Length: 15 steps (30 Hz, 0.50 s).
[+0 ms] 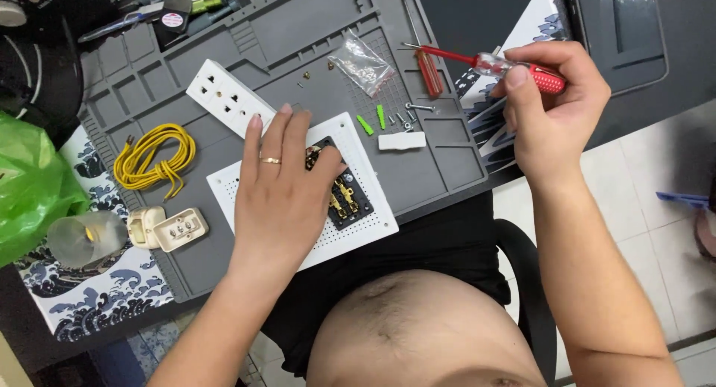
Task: Removing electrical switches and sockets from a plastic mounting panel using a manual screwdriver.
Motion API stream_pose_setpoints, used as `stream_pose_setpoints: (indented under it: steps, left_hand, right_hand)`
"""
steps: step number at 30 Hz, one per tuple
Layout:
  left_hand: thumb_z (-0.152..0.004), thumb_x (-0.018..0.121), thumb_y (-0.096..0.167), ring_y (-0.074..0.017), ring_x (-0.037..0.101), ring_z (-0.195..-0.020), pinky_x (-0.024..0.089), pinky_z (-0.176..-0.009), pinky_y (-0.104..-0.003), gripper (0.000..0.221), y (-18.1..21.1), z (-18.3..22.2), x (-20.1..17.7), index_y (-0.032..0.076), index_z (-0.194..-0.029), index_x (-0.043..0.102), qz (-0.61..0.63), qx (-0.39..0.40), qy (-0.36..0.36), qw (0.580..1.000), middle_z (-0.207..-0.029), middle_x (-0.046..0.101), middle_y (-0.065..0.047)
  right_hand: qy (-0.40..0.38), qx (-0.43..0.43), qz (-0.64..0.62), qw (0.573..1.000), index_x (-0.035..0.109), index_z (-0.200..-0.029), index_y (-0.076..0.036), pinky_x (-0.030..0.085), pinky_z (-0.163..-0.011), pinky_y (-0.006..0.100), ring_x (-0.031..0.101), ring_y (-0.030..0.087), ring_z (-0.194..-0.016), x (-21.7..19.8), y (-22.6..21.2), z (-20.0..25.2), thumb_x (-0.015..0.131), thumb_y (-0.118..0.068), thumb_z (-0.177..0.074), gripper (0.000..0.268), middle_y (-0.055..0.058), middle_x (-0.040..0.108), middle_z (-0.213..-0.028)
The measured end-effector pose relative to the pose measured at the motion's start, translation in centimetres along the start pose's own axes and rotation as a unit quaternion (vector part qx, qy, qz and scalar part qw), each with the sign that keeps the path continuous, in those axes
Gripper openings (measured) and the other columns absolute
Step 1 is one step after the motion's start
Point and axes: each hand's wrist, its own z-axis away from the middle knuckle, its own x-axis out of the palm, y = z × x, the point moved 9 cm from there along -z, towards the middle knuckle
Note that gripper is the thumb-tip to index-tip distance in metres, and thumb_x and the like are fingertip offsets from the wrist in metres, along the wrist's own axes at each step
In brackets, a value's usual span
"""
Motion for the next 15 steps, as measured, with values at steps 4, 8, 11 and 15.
stream_pose_setpoints:
  steps: [4, 8, 11, 15]
  left_hand:
    - [-0.106, 0.069, 0.023, -0.0370, 0.059, -0.140, 0.037, -0.127, -0.053, 0.015, -0.1, -0.1, 0.1, 0.015, -0.097, 0.060, 0.015, 0.010, -0.023, 1.000, -0.141, 0.067, -0.020]
    - [-0.102, 0.063, 0.012, -0.0350, 0.060, -0.138, 0.039, -0.127, -0.051, 0.004, 0.4, -0.4, -0.1, 0.013, -0.100, 0.059, -0.015, 0.047, -0.025, 0.998, -0.141, 0.065, -0.018]
    - [-0.108, 0.053, 0.008, -0.0310, 0.063, -0.135, 0.041, -0.126, -0.048, 0.015, 0.7, -0.8, -0.4, 0.013, -0.095, 0.057, -0.060, 0.066, -0.007, 0.996, -0.136, 0.069, -0.015]
    - [-0.111, 0.053, 0.007, -0.0281, 0.065, -0.135, 0.042, -0.126, -0.048, 0.025, 0.9, -1.0, -0.4, 0.015, -0.087, 0.057, -0.088, 0.080, 0.014, 0.993, -0.132, 0.072, -0.011]
  right_hand:
    - [0.004, 0.003, -0.003, 1.000, 0.062, -0.122, 0.005, 0.042, -0.051, 0.025, 0.060, 0.018, -0.064, -0.2, -0.1, -0.1, 0.068, -0.031, -0.113, 0.037, 0.019, 0.061, -0.085]
    - [-0.001, 0.006, -0.011, 1.000, 0.062, -0.123, 0.005, 0.041, -0.050, 0.025, 0.059, 0.018, -0.063, 0.0, -0.1, -0.1, 0.068, -0.032, -0.113, 0.038, 0.021, 0.062, -0.088]
    - [0.002, 0.003, -0.015, 1.000, 0.062, -0.123, 0.005, 0.042, -0.050, 0.025, 0.061, 0.019, -0.067, -0.1, 0.1, -0.1, 0.068, -0.029, -0.114, 0.037, 0.019, 0.060, -0.088]
    - [0.004, -0.003, -0.010, 1.000, 0.062, -0.124, 0.007, 0.043, -0.051, 0.026, 0.066, 0.022, -0.072, -0.2, 0.0, 0.0, 0.068, -0.027, -0.115, 0.035, 0.020, 0.060, -0.088]
